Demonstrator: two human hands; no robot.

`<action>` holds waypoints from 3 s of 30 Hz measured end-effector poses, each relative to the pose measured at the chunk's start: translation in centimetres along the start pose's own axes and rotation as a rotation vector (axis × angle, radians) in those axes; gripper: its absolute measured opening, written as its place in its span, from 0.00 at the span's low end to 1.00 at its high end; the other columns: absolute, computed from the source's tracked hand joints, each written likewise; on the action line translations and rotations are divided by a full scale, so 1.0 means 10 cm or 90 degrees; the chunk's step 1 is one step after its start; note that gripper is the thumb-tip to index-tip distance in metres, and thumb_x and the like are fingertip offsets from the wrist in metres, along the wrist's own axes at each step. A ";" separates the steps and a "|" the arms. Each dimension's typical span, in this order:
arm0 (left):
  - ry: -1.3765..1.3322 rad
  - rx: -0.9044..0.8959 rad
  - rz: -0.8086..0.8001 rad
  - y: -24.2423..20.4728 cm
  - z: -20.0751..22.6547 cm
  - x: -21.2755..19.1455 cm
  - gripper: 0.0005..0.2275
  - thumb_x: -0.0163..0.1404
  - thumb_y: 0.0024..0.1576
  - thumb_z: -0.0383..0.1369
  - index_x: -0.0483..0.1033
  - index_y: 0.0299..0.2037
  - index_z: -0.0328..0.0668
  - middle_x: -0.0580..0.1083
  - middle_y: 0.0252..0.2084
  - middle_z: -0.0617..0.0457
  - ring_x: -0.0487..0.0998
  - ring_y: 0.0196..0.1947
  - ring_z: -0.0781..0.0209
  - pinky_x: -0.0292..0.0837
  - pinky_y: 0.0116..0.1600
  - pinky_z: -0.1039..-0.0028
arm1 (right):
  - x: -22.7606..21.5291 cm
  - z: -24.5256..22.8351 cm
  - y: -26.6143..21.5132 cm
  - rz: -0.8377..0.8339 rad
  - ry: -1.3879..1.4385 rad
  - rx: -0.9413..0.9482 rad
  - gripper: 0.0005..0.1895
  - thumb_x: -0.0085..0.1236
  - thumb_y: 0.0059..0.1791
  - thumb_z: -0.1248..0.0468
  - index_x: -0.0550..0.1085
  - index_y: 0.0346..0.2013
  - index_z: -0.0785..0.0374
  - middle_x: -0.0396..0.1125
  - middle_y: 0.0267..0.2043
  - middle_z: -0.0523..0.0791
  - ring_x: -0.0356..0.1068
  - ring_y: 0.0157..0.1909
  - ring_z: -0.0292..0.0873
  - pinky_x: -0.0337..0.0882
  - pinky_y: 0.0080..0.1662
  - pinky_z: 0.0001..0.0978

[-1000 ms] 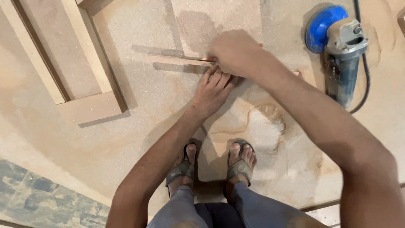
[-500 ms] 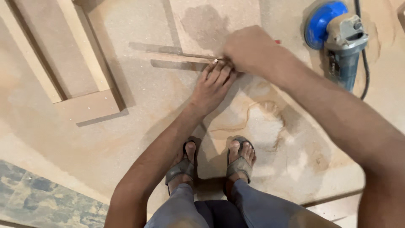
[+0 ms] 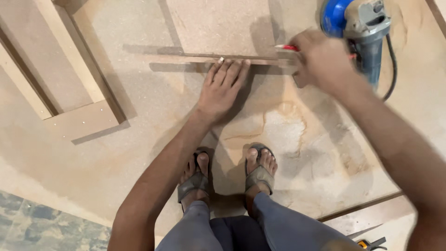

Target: The person marks straight lines across a wooden board using a pencil and a thin wooden strip as a straightedge while working on a workshop floor.

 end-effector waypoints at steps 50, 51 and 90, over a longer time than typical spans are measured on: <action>-0.198 -0.365 0.290 0.54 -2.11 -0.22 0.11 0.49 0.65 0.24 0.72 0.57 0.32 0.73 0.56 0.42 0.73 0.58 0.44 0.72 0.66 0.58 | 0.49 -0.76 -0.52 0.316 0.325 0.161 0.10 0.64 0.53 0.66 0.76 0.47 0.64 0.72 0.45 0.49 0.71 0.43 0.48 0.72 0.44 0.40; -0.359 -0.421 0.354 0.42 -2.22 -0.26 0.10 0.46 0.68 0.24 0.71 0.57 0.30 0.74 0.55 0.43 0.75 0.57 0.47 0.76 0.67 0.61 | 0.41 -0.62 -0.53 0.339 0.253 0.099 0.11 0.65 0.50 0.67 0.77 0.46 0.64 0.73 0.46 0.49 0.71 0.45 0.51 0.71 0.46 0.43; -0.084 -0.252 -0.003 -1.00 -1.04 -0.90 0.10 0.60 0.63 0.30 0.77 0.53 0.41 0.73 0.55 0.49 0.72 0.59 0.49 0.70 0.64 0.60 | 0.84 -0.26 -0.85 0.322 0.163 0.023 0.16 0.74 0.49 0.67 0.76 0.47 0.60 0.69 0.55 0.44 0.64 0.61 0.52 0.61 0.65 0.50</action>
Point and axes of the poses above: each hand's wrist, its own y-axis towards the middle knuckle, its own x-axis out of the palm, z = x × y, the point moved 5 cm from there along y, towards the middle knuckle
